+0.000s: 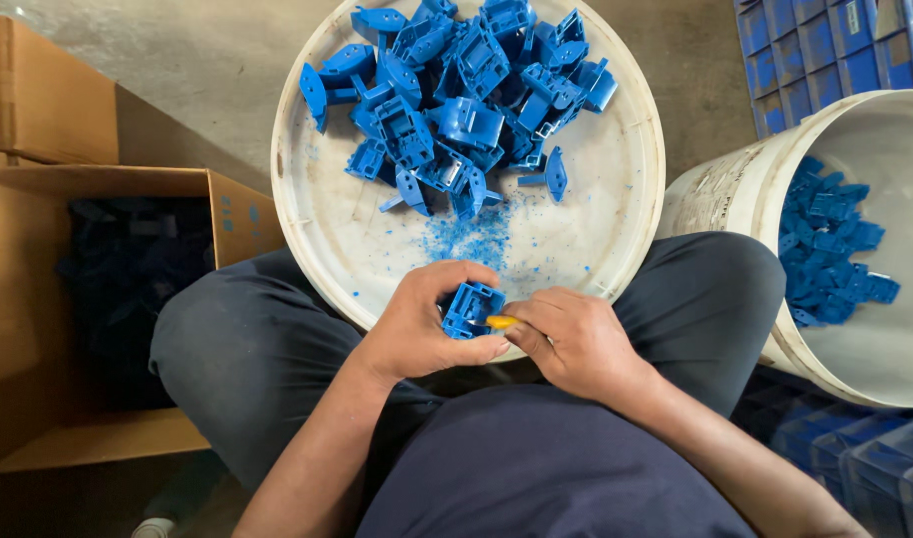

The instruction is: The person uses a small tool to scrape and remove excess material from blue plastic components one by one on a white surface.

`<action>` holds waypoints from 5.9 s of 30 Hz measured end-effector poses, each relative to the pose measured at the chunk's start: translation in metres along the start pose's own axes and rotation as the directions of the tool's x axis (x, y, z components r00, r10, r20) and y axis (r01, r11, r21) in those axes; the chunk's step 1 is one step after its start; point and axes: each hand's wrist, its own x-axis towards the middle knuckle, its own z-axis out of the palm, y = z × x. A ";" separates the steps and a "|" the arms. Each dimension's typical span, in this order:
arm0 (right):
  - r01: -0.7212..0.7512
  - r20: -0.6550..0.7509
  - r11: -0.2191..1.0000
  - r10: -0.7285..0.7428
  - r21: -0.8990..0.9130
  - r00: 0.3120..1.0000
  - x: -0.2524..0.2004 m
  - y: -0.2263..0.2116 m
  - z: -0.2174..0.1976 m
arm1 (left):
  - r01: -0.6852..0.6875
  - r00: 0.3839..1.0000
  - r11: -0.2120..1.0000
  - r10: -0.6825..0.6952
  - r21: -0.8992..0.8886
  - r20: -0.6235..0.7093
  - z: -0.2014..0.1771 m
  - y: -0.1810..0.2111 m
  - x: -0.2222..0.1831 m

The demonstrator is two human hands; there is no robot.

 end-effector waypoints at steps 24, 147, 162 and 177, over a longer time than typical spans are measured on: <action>-0.422 0.085 0.851 0.417 0.314 0.905 -0.005 0.012 0.024 | -0.113 0.918 0.956 0.205 0.270 -0.340 0.032 -0.005 -0.002; -0.269 -0.021 0.826 0.321 0.496 0.947 -0.018 0.054 0.026 | 0.214 0.903 0.737 -0.400 -0.642 -0.158 0.041 -0.032 0.012; -0.206 -0.166 0.951 0.170 -0.232 0.971 0.002 0.032 0.025 | 0.478 0.755 0.748 -0.618 -0.460 -0.221 0.049 -0.037 0.025; -0.282 -0.090 0.919 0.268 -0.276 0.959 0.004 0.032 0.027 | 0.456 0.770 0.797 -0.577 -0.395 -0.274 0.051 -0.047 0.023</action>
